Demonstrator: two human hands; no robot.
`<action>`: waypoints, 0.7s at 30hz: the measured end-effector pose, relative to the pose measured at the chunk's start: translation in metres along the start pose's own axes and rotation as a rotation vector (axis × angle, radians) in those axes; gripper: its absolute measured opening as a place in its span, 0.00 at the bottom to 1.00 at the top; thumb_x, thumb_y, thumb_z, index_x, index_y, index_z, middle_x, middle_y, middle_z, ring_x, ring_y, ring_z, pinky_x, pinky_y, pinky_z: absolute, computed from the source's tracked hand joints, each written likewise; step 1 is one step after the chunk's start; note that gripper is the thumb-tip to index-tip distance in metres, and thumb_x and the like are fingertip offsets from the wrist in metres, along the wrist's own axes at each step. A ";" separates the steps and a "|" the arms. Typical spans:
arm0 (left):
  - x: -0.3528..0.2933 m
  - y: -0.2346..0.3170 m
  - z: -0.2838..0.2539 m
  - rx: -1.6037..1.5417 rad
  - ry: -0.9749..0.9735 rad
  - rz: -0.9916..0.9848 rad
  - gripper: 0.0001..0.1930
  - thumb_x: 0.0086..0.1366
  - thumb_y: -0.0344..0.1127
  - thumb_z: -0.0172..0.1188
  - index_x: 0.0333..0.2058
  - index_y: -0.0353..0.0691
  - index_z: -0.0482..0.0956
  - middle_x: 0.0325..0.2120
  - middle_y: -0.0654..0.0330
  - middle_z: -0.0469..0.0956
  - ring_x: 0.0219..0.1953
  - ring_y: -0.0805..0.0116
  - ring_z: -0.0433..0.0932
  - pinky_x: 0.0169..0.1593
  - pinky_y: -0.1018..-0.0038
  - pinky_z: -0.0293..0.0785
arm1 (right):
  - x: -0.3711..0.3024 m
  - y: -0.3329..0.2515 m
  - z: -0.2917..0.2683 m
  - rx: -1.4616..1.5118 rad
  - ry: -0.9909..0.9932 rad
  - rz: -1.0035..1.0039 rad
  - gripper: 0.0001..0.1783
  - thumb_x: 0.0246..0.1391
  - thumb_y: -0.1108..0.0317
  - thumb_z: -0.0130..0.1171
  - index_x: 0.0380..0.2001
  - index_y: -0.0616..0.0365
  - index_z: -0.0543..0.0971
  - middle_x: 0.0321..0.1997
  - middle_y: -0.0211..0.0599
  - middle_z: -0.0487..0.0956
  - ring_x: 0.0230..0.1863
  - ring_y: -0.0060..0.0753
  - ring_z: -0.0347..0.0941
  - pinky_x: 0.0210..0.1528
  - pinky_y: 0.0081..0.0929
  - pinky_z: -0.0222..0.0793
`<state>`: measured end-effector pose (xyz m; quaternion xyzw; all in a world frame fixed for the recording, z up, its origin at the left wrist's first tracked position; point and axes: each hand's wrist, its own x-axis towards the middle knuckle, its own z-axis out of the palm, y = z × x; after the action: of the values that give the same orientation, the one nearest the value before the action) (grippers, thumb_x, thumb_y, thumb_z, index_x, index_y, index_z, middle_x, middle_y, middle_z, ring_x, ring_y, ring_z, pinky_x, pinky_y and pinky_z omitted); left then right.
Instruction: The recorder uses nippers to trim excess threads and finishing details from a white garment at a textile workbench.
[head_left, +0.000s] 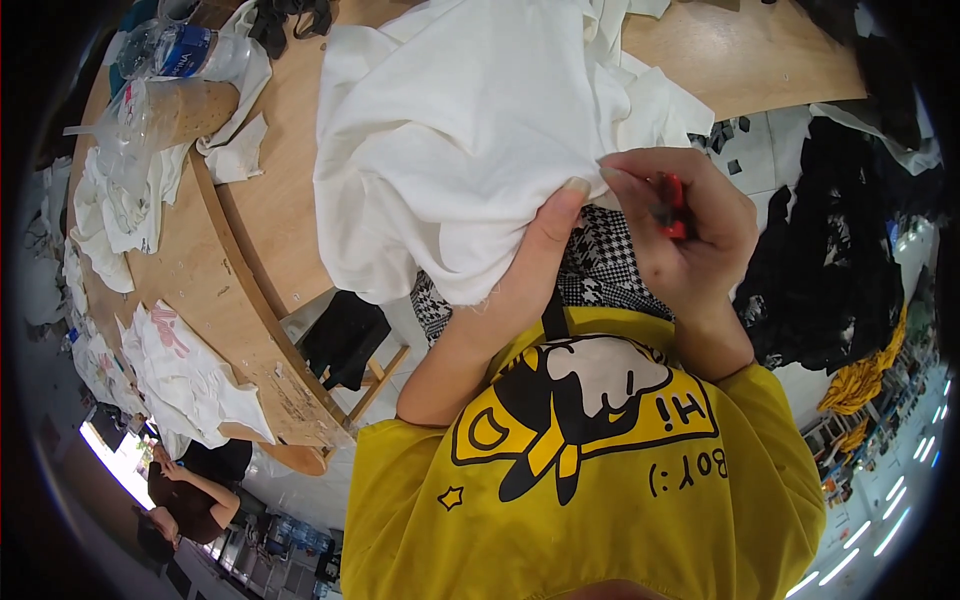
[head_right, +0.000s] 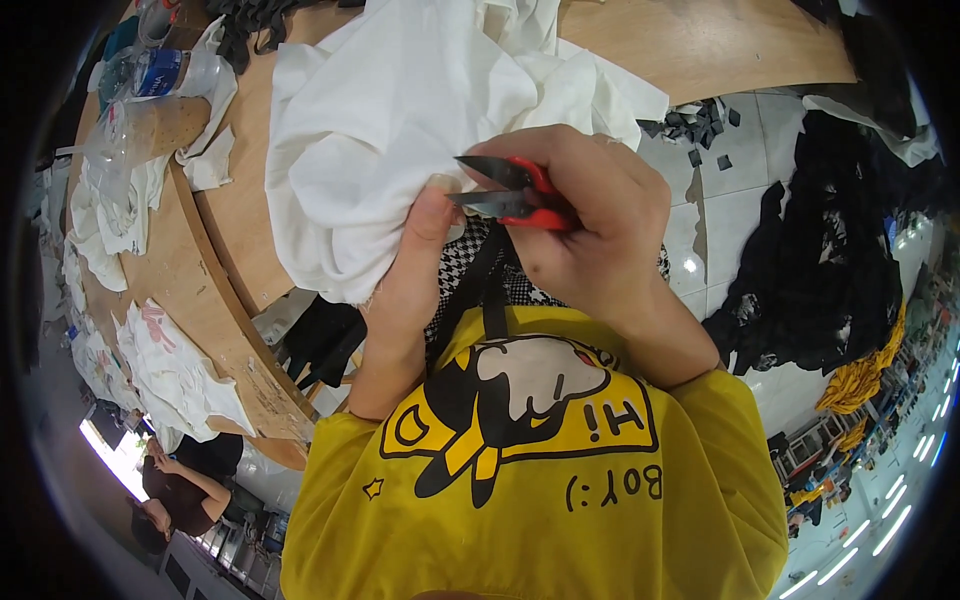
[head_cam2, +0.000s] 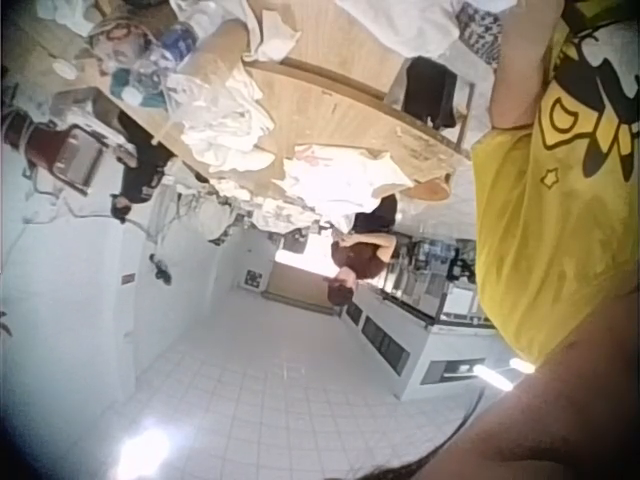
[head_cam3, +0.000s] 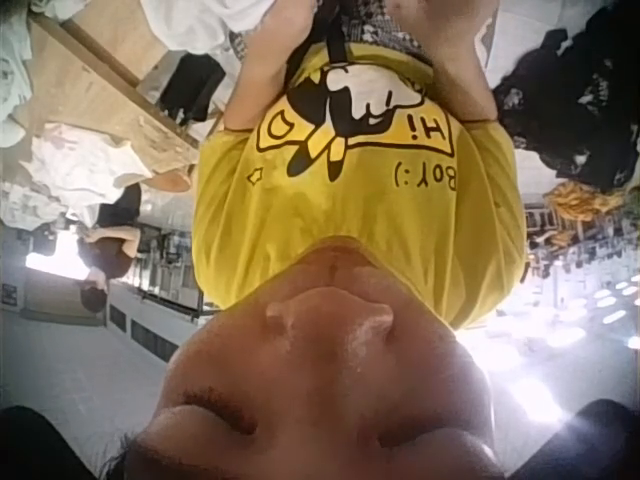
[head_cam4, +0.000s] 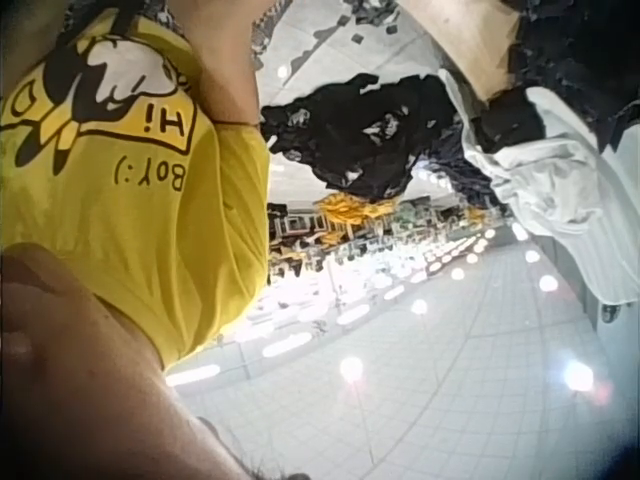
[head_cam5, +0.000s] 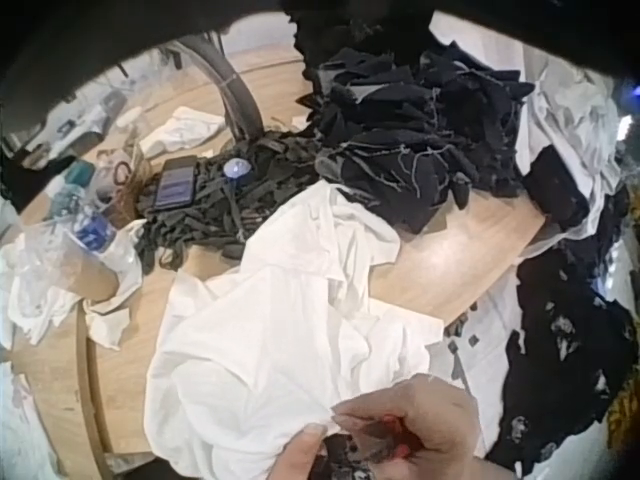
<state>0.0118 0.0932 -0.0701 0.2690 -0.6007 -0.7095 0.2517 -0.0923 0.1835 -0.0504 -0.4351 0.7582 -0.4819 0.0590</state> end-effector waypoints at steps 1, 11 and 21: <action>-0.001 0.003 0.000 0.002 0.002 0.001 0.10 0.55 0.33 0.53 0.35 0.35 0.72 0.28 0.63 0.72 0.30 0.74 0.70 0.37 0.81 0.65 | -0.001 0.003 0.003 0.002 -0.001 -0.001 0.05 0.39 0.79 0.53 0.25 0.64 0.74 0.16 0.30 0.70 0.15 0.15 0.61 0.18 0.11 0.56; 0.003 -0.002 -0.002 -0.179 0.048 -0.118 0.15 0.54 0.34 0.54 0.39 0.32 0.69 0.37 0.59 0.70 0.39 0.72 0.68 0.45 0.78 0.62 | -0.001 -0.007 -0.005 0.379 0.035 0.217 0.08 0.41 0.79 0.54 0.28 0.64 0.71 0.19 0.24 0.70 0.20 0.10 0.62 0.23 0.08 0.58; -0.004 0.016 0.001 -0.376 0.003 -0.376 0.09 0.57 0.32 0.51 0.32 0.31 0.73 0.26 0.59 0.75 0.26 0.75 0.73 0.34 0.81 0.70 | -0.014 0.001 0.014 0.217 0.121 0.036 0.10 0.29 0.81 0.55 0.22 0.59 0.72 0.18 0.30 0.72 0.17 0.25 0.66 0.21 0.16 0.59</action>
<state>0.0147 0.0941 -0.0544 0.3256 -0.3976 -0.8425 0.1616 -0.0774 0.1846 -0.0629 -0.3825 0.7117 -0.5852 0.0685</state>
